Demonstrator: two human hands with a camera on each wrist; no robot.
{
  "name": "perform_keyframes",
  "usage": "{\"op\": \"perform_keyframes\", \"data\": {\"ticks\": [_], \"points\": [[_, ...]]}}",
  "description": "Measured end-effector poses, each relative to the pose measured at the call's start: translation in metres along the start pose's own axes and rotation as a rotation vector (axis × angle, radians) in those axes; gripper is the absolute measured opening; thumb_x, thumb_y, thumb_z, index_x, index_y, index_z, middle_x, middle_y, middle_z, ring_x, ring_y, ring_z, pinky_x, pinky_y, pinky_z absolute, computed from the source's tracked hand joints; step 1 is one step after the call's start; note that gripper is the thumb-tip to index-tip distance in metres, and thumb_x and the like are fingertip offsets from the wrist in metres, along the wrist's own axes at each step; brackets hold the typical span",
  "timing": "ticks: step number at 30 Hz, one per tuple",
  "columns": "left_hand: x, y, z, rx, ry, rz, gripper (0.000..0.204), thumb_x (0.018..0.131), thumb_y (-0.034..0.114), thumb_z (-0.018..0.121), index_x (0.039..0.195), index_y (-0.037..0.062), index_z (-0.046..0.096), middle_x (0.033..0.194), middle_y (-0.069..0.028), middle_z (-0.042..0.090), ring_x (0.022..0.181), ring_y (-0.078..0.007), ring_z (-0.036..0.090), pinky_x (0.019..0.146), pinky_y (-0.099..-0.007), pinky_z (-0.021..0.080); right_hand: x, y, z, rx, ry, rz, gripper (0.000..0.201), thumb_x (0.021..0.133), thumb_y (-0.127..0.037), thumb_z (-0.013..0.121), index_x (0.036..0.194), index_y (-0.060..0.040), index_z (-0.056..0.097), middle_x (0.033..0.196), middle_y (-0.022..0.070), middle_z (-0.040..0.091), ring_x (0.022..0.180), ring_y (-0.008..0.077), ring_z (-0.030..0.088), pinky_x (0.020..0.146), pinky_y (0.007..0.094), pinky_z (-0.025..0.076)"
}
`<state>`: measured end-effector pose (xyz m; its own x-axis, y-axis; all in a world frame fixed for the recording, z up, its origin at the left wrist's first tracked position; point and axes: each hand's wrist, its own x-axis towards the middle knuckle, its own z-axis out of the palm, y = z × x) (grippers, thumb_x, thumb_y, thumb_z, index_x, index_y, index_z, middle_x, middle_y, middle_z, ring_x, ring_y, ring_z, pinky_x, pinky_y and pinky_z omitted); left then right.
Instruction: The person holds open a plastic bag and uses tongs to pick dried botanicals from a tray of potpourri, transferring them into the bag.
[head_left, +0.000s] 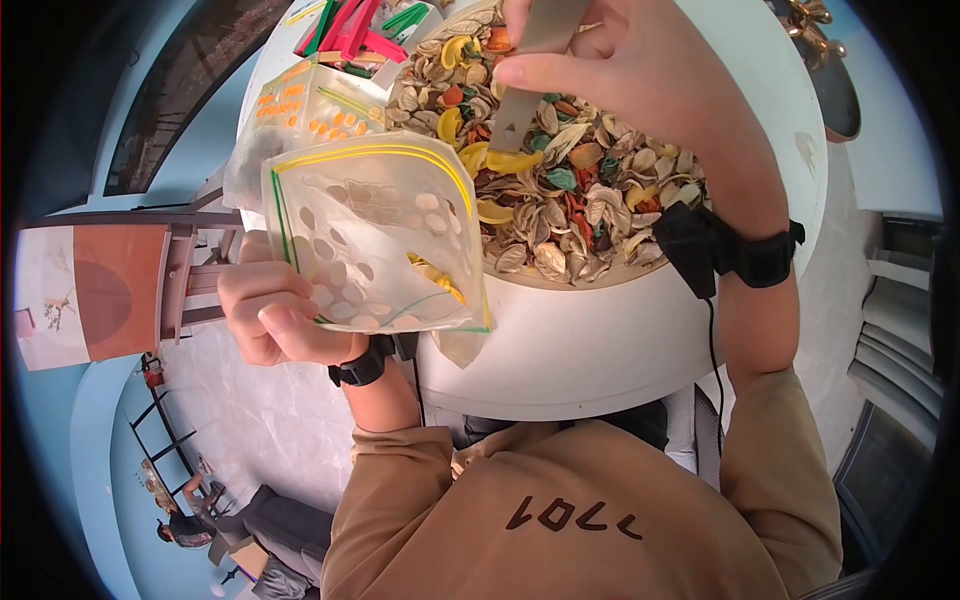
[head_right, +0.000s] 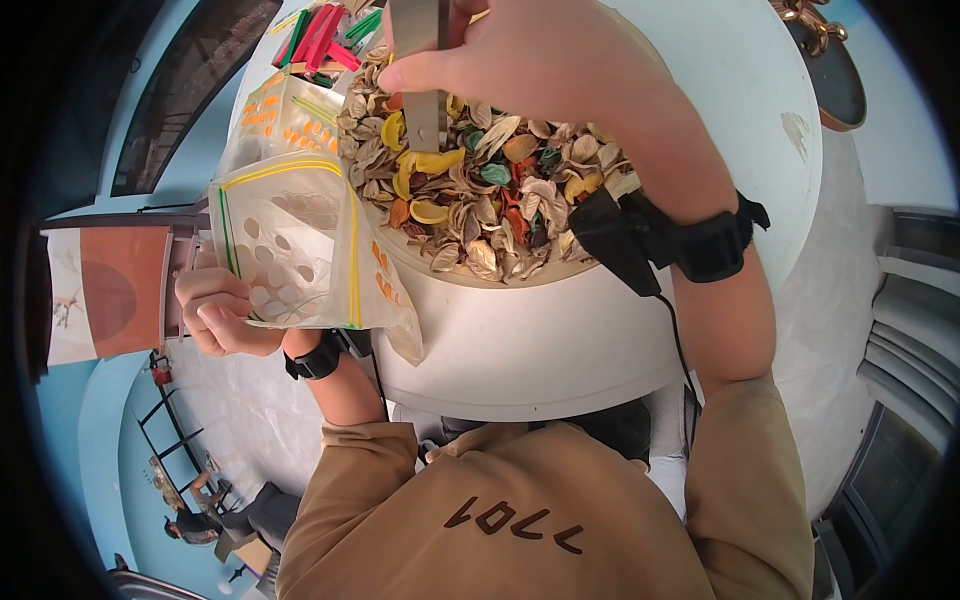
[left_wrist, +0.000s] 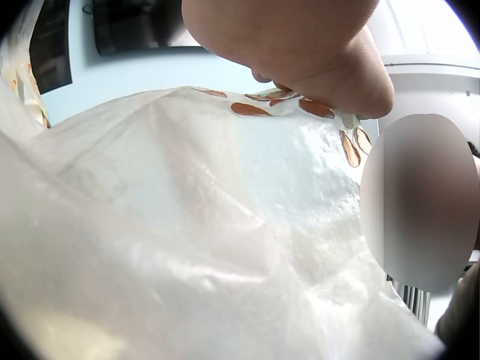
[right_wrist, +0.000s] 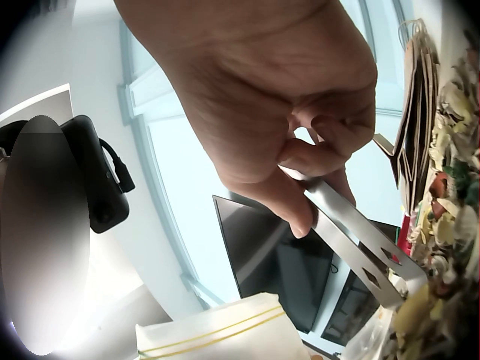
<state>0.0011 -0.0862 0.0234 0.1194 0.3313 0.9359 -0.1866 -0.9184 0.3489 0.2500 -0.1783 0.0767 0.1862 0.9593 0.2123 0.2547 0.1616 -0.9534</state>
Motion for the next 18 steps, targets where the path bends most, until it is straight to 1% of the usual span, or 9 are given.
{"op": "perform_keyframes", "data": {"ticks": [4,6,7,8,10,11,12,14,18], "points": [[0.000,-0.002,-0.001,-0.012,-0.008,0.009,0.029,0.084,0.013,0.044,0.057,0.0089,0.035,0.061,-0.0028,0.038,0.051,-0.0117,0.029,0.050,-0.0284,0.025,-0.002,0.001,-0.012,0.031,0.038,-0.026,0.025,0.078,-0.010,0.069,0.097,0.0053,0.061,0.088,0.0120,0.066,0.077,0.0164,0.062,0.074,0.0285,0.050],[0.001,-0.001,-0.001,-0.013,-0.016,-0.002,0.030,0.085,0.013,0.045,0.057,0.0082,0.035,0.061,-0.0029,0.039,0.051,-0.0118,0.029,0.049,-0.0284,0.024,0.005,-0.007,-0.013,-0.084,0.137,-0.168,0.022,0.078,-0.012,0.071,0.093,0.0009,0.060,0.084,0.0087,0.065,0.076,0.0141,0.061,0.072,0.0260,0.049],[0.001,0.000,-0.001,-0.013,-0.024,-0.013,0.032,0.086,0.014,0.046,0.056,0.0076,0.036,0.061,-0.0029,0.039,0.051,-0.0119,0.029,0.049,-0.0283,0.023,-0.007,-0.011,-0.002,-0.258,0.419,-0.175,0.020,0.078,-0.012,0.072,0.089,-0.0023,0.059,0.078,0.0055,0.062,0.072,0.0129,0.060,0.071,0.0245,0.049],[0.002,0.001,0.002,-0.011,-0.023,-0.013,0.032,0.086,0.014,0.046,0.056,0.0076,0.036,0.061,-0.0029,0.039,0.051,-0.0119,0.029,0.049,-0.0283,0.023,-0.008,-0.013,-0.003,-0.258,0.417,-0.176,0.020,0.078,-0.012,0.072,0.089,-0.0023,0.059,0.078,0.0055,0.062,0.072,0.0129,0.060,0.071,0.0245,0.049],[0.004,0.001,0.010,0.107,0.026,0.025,0.029,0.079,0.012,0.040,0.053,0.0103,0.027,0.054,-0.0035,0.034,0.046,-0.0109,0.028,0.045,-0.0267,0.024,-0.010,-0.017,-0.011,0.297,0.389,-0.171,0.019,0.078,-0.012,0.071,0.088,-0.0034,0.059,0.072,0.0006,0.057,0.059,0.0077,0.053,0.057,0.0191,0.043],[0.004,0.000,0.010,0.107,0.026,0.025,0.029,0.079,0.012,0.040,0.053,0.0103,0.027,0.054,-0.0035,0.034,0.046,-0.0109,0.028,0.045,-0.0267,0.024,-0.009,-0.012,-0.039,0.251,0.238,-0.129,0.015,0.079,-0.012,0.070,0.087,-0.0050,0.058,0.067,-0.0041,0.050,0.049,0.0034,0.039,0.046,0.0171,0.030],[0.004,0.000,0.010,0.093,-0.006,0.032,0.029,0.079,0.011,0.041,0.053,0.0096,0.029,0.054,-0.0035,0.034,0.047,-0.0108,0.028,0.046,-0.0271,0.023,-0.007,-0.009,-0.043,0.251,0.238,-0.130,0.015,0.079,-0.012,0.070,0.087,-0.0050,0.058,0.067,-0.0041,0.050,0.049,0.0034,0.039,0.046,0.0171,0.030],[0.004,-0.001,0.009,0.077,-0.040,0.040,0.029,0.080,0.010,0.042,0.053,0.0089,0.030,0.054,-0.0034,0.035,0.047,-0.0107,0.027,0.048,-0.0275,0.022,-0.006,-0.005,-0.044,0.470,0.030,-0.255,0.013,0.082,-0.013,0.068,0.087,-0.0057,0.059,0.064,-0.0070,0.045,0.047,0.0019,0.028,0.042,0.0184,0.019],[0.003,-0.001,0.010,0.041,-0.067,0.027,0.028,0.079,0.009,0.044,0.054,0.0080,0.032,0.055,-0.0036,0.037,0.049,-0.0108,0.027,0.049,-0.0281,0.021,-0.004,-0.006,-0.022,0.292,0.213,-0.144,0.012,0.085,-0.015,0.066,0.087,-0.0053,0.059,0.065,-0.0075,0.046,0.049,0.0014,0.032,0.044,0.0178,0.022]]}}
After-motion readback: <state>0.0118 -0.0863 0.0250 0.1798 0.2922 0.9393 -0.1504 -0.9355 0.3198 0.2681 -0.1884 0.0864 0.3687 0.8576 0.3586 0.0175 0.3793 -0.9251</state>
